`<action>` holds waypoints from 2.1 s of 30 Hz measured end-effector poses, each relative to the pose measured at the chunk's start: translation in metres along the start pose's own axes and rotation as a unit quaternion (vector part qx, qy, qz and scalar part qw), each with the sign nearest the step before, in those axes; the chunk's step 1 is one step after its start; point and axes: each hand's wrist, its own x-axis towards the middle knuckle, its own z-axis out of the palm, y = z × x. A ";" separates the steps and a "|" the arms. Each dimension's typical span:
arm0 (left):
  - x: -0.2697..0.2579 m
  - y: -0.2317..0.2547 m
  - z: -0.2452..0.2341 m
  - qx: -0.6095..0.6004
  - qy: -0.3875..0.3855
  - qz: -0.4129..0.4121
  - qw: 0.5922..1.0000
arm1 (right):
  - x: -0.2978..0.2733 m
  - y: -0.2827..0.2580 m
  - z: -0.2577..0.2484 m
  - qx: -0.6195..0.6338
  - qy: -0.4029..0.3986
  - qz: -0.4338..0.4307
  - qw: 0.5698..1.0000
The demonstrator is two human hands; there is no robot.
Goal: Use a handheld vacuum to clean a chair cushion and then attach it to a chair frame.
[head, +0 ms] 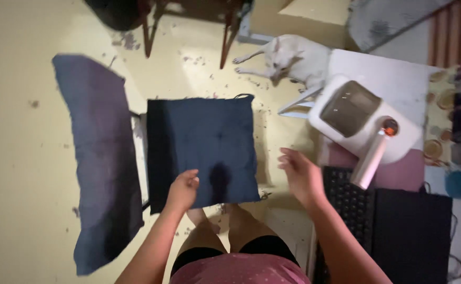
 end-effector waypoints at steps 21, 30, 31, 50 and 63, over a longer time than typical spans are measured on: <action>-0.019 0.212 0.066 0.079 -0.053 0.248 0.964 | 0.040 0.077 -0.124 -0.090 0.241 -0.001 0.966; -0.029 0.221 0.062 0.075 -0.054 0.204 0.975 | 0.046 0.064 -0.127 -0.054 0.236 0.048 0.969; -0.029 0.220 0.060 0.075 -0.051 0.202 0.975 | 0.046 0.065 -0.126 -0.055 0.233 0.046 0.970; -0.017 0.111 0.002 0.109 -0.015 0.115 0.987 | -0.031 0.086 -0.056 -0.047 0.267 -0.151 0.951; 0.058 -0.072 -0.035 0.314 -0.083 -0.081 0.942 | -0.059 0.109 0.160 -0.013 0.066 -0.058 0.996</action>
